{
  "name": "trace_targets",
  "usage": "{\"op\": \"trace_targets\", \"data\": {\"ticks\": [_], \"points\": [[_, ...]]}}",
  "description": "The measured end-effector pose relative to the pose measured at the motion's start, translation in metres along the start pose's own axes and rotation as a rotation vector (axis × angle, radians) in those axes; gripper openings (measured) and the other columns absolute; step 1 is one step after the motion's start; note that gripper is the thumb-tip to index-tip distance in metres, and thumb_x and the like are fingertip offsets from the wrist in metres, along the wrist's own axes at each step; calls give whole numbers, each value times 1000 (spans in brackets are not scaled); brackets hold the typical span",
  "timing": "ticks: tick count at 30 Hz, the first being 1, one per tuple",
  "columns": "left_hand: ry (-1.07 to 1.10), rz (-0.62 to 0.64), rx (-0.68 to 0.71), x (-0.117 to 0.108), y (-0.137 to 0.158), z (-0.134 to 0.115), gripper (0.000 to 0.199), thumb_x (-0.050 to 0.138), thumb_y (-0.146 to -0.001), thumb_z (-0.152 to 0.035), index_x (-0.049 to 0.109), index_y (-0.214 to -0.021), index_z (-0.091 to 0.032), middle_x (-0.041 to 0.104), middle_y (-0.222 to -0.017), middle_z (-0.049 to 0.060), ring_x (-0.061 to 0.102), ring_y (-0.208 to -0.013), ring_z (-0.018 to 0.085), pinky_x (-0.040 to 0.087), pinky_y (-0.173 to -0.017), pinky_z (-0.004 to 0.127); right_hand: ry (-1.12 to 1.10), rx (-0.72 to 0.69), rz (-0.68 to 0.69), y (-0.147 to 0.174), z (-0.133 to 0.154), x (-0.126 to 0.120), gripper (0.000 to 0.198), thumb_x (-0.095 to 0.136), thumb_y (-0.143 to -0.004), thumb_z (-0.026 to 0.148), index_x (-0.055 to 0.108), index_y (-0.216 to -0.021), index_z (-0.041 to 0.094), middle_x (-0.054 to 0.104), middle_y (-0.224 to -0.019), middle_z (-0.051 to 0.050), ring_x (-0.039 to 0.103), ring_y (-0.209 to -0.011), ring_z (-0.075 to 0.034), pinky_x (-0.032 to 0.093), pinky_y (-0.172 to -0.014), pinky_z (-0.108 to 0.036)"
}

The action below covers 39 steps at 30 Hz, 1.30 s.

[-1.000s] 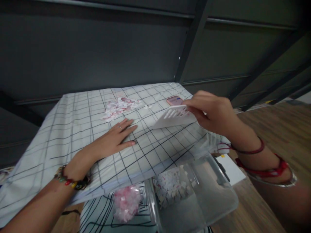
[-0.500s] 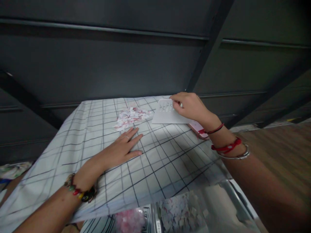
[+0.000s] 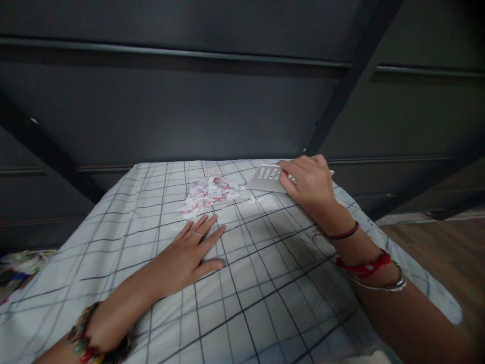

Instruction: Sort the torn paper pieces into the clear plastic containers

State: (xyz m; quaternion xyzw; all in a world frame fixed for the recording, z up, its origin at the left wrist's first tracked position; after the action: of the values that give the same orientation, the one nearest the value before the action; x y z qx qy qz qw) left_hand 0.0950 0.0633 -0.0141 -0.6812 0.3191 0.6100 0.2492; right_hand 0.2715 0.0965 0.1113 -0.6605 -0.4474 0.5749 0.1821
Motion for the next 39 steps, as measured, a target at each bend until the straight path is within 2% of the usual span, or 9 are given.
{"op": "trace_targets", "data": {"ticks": [6,14,17,23,27,32,37,39], "points": [[-8,-42,19,-3,-1,1,66,29,-89,-61,27,-140,-20,15,-148,13,15,-133,35,21,-104,54,-85,-58,19,0,13,5,23,41,-84,19,63,-80,18,61,-67,-3,49,-67,-17,27,-65,-33],[-5,-123,72,-11,-1,-2,58,32,-91,-54,31,-139,-22,16,-149,8,18,-133,32,23,-106,50,-142,-253,2,5,50,1,22,39,-85,13,61,-80,17,58,-67,-1,46,-68,-15,27,-69,-32],[7,-100,85,-10,-1,-3,56,32,-92,-53,29,-139,-24,15,-150,8,16,-134,31,22,-106,49,-195,-246,3,7,45,4,22,39,-86,15,61,-81,17,59,-69,-1,48,-69,-14,29,-70,-31],[27,-48,105,-6,-2,-5,55,31,-92,-53,29,-139,-24,18,-149,9,16,-135,29,23,-106,48,-318,-187,59,6,28,7,26,38,-84,16,61,-72,19,59,-66,0,49,-67,-14,31,-70,-31],[11,-26,90,-5,-4,-6,56,31,-92,-54,28,-139,-24,21,-148,10,21,-133,28,23,-106,47,-329,-135,-15,6,19,-3,25,38,-86,18,61,-79,19,59,-69,-1,49,-72,-15,31,-72,-32],[-19,-7,54,-10,-6,-7,58,32,-90,-55,34,-137,-21,30,-144,12,29,-130,29,28,-103,43,-357,-166,49,9,23,8,23,39,-88,20,61,-86,19,61,-77,-3,49,-78,-17,32,-75,-33],[-43,66,36,-13,-10,-7,66,36,-86,-62,34,-137,-22,33,-142,12,35,-126,30,35,-97,40,-468,-128,-30,10,18,8,22,39,-86,14,60,-89,17,61,-82,-5,49,-83,-17,37,-79,-32],[-57,106,34,-16,-14,-8,65,35,-86,-63,36,-136,-21,37,-140,13,39,-124,29,36,-96,38,-471,-121,-22,10,18,10,23,38,-86,13,60,-90,18,61,-83,-5,49,-84,-18,39,-81,-33]]}}
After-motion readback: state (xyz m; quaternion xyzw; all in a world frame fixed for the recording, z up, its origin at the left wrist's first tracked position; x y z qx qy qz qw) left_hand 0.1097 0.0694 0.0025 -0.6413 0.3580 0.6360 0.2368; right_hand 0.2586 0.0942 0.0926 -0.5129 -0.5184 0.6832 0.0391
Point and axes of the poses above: each hand's wrist, its own y-axis away from the middle knuckle, its own x-axis out of the palm, z = x × y, the point moved 10 cm from there along -y, towards the middle knuckle
